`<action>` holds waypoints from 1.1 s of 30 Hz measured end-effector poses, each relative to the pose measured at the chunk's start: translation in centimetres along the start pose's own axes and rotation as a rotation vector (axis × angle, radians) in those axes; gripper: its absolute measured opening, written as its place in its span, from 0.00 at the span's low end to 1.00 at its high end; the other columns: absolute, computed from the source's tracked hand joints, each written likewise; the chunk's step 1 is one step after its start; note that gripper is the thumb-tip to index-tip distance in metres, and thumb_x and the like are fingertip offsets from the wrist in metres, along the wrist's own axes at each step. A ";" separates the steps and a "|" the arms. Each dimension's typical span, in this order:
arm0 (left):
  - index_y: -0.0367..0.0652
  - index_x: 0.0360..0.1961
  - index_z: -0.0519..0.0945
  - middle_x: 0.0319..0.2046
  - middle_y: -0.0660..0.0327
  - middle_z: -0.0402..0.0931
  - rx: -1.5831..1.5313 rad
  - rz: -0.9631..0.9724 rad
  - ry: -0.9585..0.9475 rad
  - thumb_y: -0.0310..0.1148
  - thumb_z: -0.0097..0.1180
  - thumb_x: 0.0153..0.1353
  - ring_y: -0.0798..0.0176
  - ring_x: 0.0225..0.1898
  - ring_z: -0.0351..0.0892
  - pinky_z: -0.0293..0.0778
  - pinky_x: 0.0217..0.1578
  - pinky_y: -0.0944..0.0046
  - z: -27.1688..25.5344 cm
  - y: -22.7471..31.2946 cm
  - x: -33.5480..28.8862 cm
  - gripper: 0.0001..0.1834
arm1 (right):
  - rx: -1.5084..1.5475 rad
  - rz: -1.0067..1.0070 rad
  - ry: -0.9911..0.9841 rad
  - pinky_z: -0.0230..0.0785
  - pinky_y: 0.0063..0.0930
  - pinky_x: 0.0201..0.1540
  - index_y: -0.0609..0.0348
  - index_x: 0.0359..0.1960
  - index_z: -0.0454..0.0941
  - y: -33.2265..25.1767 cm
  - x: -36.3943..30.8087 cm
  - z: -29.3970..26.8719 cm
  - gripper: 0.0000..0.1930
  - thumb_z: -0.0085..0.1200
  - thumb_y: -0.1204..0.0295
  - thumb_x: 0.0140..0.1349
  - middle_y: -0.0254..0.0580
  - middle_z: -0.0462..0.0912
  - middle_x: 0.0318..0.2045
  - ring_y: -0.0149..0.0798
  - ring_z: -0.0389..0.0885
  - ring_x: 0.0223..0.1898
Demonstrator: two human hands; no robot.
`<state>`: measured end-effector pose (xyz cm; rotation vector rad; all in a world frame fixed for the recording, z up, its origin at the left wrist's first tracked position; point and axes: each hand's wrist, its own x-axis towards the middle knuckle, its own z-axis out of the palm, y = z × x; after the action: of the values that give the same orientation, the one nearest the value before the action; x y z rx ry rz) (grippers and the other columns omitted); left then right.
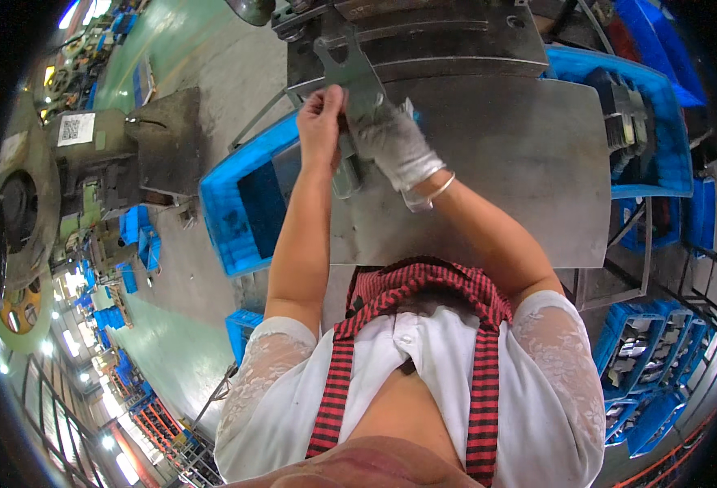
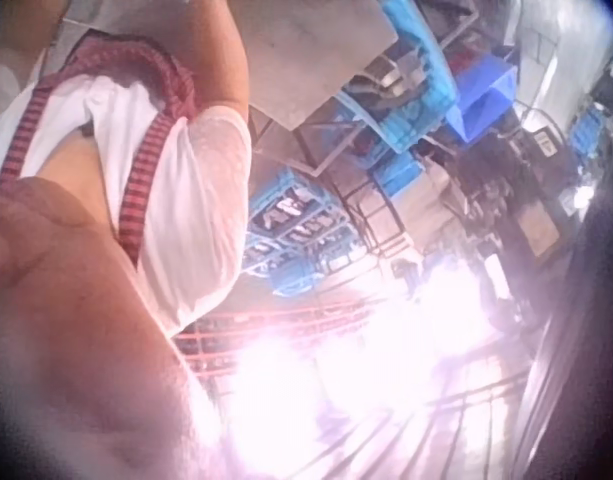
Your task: The person inserts metal plates into a press machine, takes out the stamped metal pieces, and stacks them on the table.
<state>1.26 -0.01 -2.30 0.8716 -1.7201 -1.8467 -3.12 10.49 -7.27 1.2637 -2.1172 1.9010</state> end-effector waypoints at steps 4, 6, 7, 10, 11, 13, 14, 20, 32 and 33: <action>0.35 0.34 0.73 0.25 0.57 0.74 0.584 0.360 0.307 0.46 0.58 0.46 0.59 0.35 0.72 0.64 0.41 0.65 -5.2 -3.2 -0.5 0.24 | -0.705 0.120 -0.223 0.65 0.26 0.44 0.59 0.40 0.70 0.3 6.6 -4.7 0.12 0.40 0.74 0.54 0.45 0.76 0.33 0.37 0.74 0.38; 0.34 0.38 0.71 0.29 0.51 0.75 1.159 0.215 0.347 0.50 0.59 0.42 0.52 0.38 0.73 0.65 0.42 0.62 -7.9 -6.8 -2.5 0.30 | -1.273 -0.096 -0.409 0.65 0.28 0.44 0.60 0.41 0.70 2.6 9.5 -5.5 0.13 0.40 0.75 0.52 0.48 0.76 0.34 0.40 0.74 0.39; 0.34 0.38 0.71 0.29 0.51 0.75 1.159 0.214 0.339 0.50 0.59 0.42 0.52 0.38 0.73 0.65 0.42 0.62 -8.5 -6.8 -2.8 0.30 | -1.258 -0.102 -0.384 0.65 0.27 0.44 0.59 0.40 0.70 3.8 10.6 -5.3 0.13 0.40 0.75 0.52 0.47 0.76 0.34 0.39 0.74 0.39; 0.33 0.33 0.72 0.28 0.51 0.75 0.830 -0.349 0.118 0.52 0.59 0.41 0.53 0.35 0.75 0.68 0.37 0.62 -9.2 -6.3 -2.7 0.30 | -1.215 -0.134 -0.311 0.64 0.25 0.43 0.59 0.37 0.71 6.4 13.3 -4.9 0.11 0.40 0.76 0.53 0.45 0.76 0.35 0.37 0.74 0.39; 0.33 0.30 0.73 0.25 0.52 0.75 0.907 -0.370 0.073 0.52 0.58 0.42 0.54 0.31 0.76 0.69 0.33 0.62 -9.3 -5.9 -2.6 0.28 | -1.197 -0.150 -0.288 0.64 0.24 0.42 0.59 0.36 0.71 6.9 13.8 -4.7 0.10 0.40 0.76 0.53 0.44 0.76 0.35 0.36 0.74 0.39; 0.33 0.26 0.73 0.22 0.52 0.75 0.984 -0.393 0.030 0.51 0.57 0.44 0.56 0.27 0.76 0.70 0.29 0.63 -9.9 -5.6 -2.6 0.26 | -1.181 -0.154 -0.286 0.64 0.25 0.42 0.59 0.37 0.71 7.7 13.8 -4.4 0.10 0.40 0.76 0.53 0.44 0.76 0.35 0.37 0.74 0.38; 0.34 0.23 0.73 0.19 0.54 0.74 0.897 -0.365 0.026 0.49 0.55 0.47 0.58 0.24 0.76 0.69 0.25 0.64 -10.2 -5.5 -2.8 0.23 | -1.165 -0.157 -0.279 0.64 0.25 0.42 0.59 0.37 0.71 7.9 13.8 -4.3 0.10 0.40 0.76 0.54 0.44 0.76 0.34 0.38 0.75 0.37; 0.36 0.21 0.72 0.13 0.63 0.68 0.681 -0.198 0.067 0.40 0.49 0.56 0.72 0.14 0.67 0.63 0.16 0.70 -11.9 -3.1 -3.5 0.16 | -1.248 0.013 -0.578 0.65 0.26 0.42 0.60 0.38 0.71 6.0 14.6 -4.6 0.11 0.40 0.77 0.53 0.45 0.76 0.35 0.37 0.74 0.38; 0.38 0.26 0.74 0.21 0.70 0.69 -0.283 -0.080 -0.138 0.35 0.54 0.53 0.78 0.23 0.65 0.63 0.23 0.74 0.7 4.0 -0.1 0.10 | -0.654 0.053 -0.066 0.66 0.27 0.40 0.61 0.39 0.71 4.5 11.0 -7.0 0.10 0.42 0.74 0.56 0.48 0.77 0.32 0.37 0.74 0.39; 0.38 0.26 0.74 0.21 0.70 0.69 -0.280 -0.070 -0.136 0.35 0.54 0.53 0.78 0.23 0.65 0.63 0.23 0.74 1.1 3.6 0.7 0.10 | -0.207 0.301 -0.020 0.66 0.29 0.38 0.61 0.39 0.71 3.8 8.6 -6.7 0.10 0.41 0.73 0.57 0.48 0.77 0.32 0.38 0.75 0.37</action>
<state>-0.26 -0.12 1.23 0.7153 -1.4725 -2.1728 -14.24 11.19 -4.24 0.9754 -2.5591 1.7057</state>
